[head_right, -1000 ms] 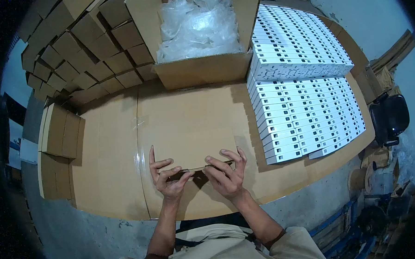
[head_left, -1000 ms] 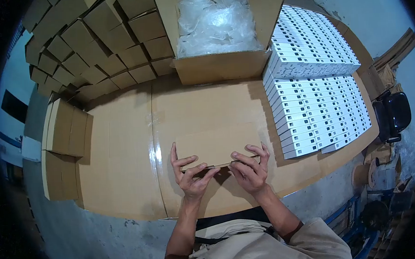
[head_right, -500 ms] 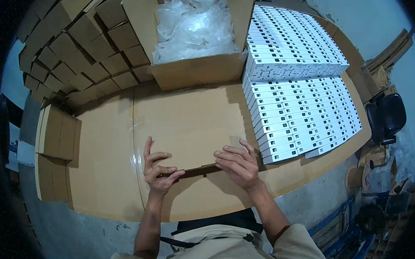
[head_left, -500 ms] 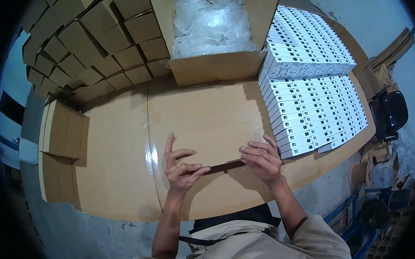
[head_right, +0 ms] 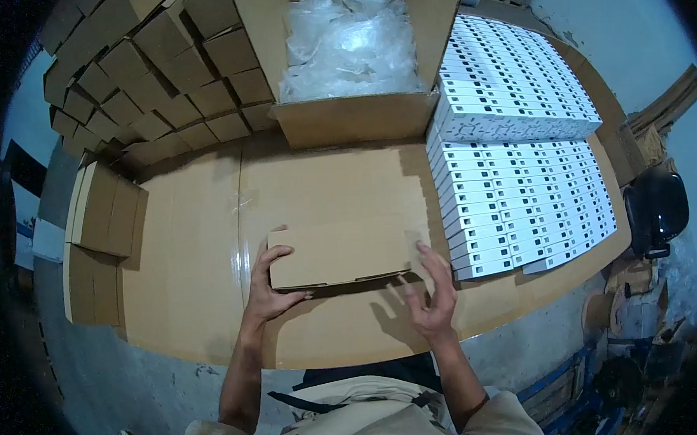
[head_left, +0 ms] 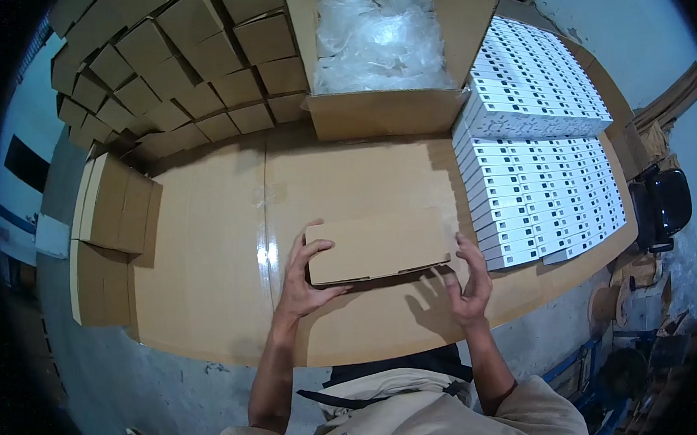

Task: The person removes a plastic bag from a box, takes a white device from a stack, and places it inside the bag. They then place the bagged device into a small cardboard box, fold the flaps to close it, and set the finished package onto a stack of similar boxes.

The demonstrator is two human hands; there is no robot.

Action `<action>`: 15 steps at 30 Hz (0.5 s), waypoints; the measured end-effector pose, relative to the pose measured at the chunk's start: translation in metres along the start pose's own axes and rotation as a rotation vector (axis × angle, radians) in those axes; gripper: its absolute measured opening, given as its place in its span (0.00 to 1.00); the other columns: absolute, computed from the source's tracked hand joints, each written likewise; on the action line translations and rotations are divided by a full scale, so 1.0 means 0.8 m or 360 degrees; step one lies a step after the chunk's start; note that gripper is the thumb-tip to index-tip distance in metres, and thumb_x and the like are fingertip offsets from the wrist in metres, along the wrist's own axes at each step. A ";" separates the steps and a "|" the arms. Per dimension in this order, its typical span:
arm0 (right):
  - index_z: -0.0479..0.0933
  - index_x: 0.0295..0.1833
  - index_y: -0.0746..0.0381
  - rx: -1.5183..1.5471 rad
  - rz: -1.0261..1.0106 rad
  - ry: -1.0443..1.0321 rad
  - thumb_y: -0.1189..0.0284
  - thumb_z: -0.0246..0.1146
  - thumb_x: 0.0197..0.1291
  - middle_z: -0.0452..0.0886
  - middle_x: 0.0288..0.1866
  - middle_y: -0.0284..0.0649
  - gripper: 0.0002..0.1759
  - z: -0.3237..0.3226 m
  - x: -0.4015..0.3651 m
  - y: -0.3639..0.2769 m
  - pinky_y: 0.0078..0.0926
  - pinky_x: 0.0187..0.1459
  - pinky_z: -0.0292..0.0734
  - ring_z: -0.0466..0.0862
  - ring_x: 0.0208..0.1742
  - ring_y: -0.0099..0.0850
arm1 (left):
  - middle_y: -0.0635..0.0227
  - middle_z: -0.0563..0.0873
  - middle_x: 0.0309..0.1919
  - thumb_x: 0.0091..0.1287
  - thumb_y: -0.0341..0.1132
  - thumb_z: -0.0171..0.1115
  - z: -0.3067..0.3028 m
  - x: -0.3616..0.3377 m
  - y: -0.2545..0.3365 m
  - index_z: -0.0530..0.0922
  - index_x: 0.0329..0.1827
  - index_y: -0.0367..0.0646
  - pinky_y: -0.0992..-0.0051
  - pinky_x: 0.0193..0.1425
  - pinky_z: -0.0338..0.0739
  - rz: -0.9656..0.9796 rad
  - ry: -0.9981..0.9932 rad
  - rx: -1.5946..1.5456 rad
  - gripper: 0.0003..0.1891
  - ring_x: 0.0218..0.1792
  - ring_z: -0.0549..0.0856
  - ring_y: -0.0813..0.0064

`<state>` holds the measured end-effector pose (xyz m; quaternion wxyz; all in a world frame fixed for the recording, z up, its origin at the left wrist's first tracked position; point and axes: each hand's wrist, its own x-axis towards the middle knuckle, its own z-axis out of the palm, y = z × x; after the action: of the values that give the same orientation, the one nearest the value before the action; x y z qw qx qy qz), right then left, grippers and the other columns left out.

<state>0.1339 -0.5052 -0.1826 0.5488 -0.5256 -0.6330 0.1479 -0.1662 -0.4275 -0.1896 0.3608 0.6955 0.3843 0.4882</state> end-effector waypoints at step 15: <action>0.65 0.75 0.72 0.0065 0.0607 -0.0054 0.76 0.49 0.74 0.72 0.73 0.52 0.26 0.004 -0.058 0.020 0.37 0.67 0.72 0.76 0.67 0.40 | 0.62 0.80 0.58 0.45 0.36 0.92 -0.107 -0.013 0.000 0.76 0.63 0.44 0.58 0.80 0.63 -0.0082 0.0691 0.0369 0.41 0.65 0.78 0.62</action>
<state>0.1320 -0.5359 -0.2210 0.5105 -0.6223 -0.5281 0.2708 -0.2502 -0.4258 -0.1715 0.1999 0.6011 0.5238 0.5695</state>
